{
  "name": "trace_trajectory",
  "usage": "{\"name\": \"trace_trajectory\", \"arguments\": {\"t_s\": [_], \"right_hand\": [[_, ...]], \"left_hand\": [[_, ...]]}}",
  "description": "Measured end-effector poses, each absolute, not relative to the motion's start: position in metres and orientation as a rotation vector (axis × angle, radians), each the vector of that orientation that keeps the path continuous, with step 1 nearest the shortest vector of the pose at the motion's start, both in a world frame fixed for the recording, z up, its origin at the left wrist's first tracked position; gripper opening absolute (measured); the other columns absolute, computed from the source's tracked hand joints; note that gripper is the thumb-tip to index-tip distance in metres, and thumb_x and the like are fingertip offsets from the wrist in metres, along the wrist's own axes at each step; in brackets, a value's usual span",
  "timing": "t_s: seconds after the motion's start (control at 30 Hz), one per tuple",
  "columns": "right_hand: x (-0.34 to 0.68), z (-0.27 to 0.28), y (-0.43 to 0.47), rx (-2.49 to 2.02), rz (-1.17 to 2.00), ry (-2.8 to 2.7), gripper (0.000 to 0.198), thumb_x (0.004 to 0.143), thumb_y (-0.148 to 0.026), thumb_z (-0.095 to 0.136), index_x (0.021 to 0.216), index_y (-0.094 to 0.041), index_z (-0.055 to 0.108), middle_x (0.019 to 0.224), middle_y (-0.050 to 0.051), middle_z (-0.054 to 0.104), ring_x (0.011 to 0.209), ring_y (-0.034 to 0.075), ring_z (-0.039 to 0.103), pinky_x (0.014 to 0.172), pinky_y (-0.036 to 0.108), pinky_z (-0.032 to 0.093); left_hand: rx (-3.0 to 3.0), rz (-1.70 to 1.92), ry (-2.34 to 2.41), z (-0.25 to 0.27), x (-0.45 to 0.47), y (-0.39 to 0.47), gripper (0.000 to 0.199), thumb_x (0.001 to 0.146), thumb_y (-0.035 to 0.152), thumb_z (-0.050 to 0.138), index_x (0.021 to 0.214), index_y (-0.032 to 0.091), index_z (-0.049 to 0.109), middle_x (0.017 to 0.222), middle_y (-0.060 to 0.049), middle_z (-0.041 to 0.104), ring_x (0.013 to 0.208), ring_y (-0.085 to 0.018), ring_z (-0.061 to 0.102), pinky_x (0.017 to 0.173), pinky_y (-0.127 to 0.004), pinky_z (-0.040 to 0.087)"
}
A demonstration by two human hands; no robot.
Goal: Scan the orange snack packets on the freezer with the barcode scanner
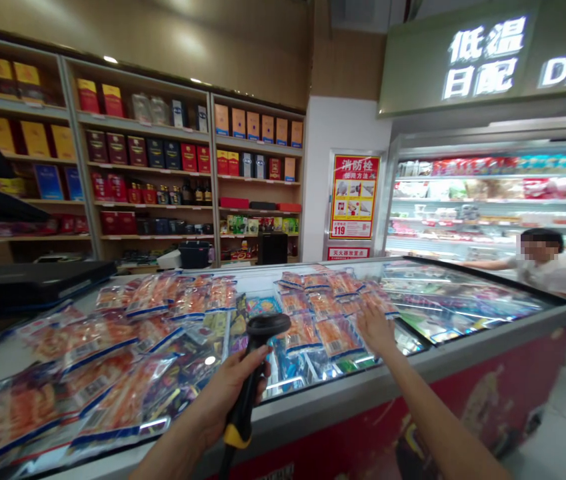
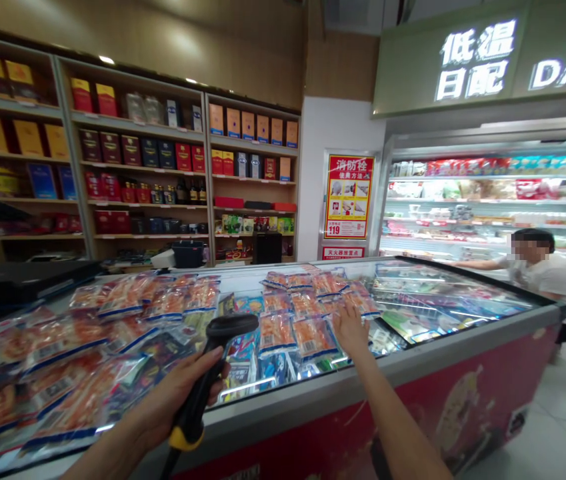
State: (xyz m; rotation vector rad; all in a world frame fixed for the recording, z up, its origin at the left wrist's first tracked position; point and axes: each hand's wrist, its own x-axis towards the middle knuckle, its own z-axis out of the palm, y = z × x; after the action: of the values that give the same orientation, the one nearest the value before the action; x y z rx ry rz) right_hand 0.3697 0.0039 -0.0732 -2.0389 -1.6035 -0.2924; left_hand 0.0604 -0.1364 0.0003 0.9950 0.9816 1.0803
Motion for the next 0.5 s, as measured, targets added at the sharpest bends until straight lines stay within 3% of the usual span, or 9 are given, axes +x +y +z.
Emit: {"name": "trace_trajectory", "arguments": {"t_s": [0.13,0.3,0.5], "right_hand": [[0.358,-0.084,0.008,-2.165,-0.258,-1.584,0.047,0.082,-0.037,0.018,0.126,-0.024,0.029,0.135,0.004,0.022,0.123,0.026,0.013,0.09,0.055,0.017],[0.351,-0.083,0.011,-2.175,-0.284,-1.493,0.047,0.082,-0.037,0.019,0.124,-0.022,0.033,0.132,0.006,0.027,0.122,0.027,0.016,0.089,0.056,0.018],[0.284,-0.058,0.008,-1.863,-0.467,-1.542,0.048,0.082,-0.034,0.019,0.123,-0.015,0.034,0.131,0.01,0.028,0.122,0.025,0.016,0.092,0.051,0.016]], "left_hand": [[0.988,1.09,0.972,-0.001,0.055,-0.137,0.027,0.064,0.039,0.058,0.063,0.013,0.051,0.057,0.001,0.052,0.042,-0.004,0.043,0.041,-0.018,0.034],[0.919,1.142,1.011,0.0,0.035,-0.141,0.023,0.063,0.035,0.061,0.066,0.014,0.051,0.058,0.001,0.053,0.042,-0.004,0.045,0.04,-0.017,0.036],[0.887,1.267,1.061,0.009,-0.016,-0.157,0.021,0.064,0.033,0.06,0.071,0.014,0.052,0.057,0.001,0.054,0.041,-0.005,0.046,0.039,-0.017,0.037]]}}
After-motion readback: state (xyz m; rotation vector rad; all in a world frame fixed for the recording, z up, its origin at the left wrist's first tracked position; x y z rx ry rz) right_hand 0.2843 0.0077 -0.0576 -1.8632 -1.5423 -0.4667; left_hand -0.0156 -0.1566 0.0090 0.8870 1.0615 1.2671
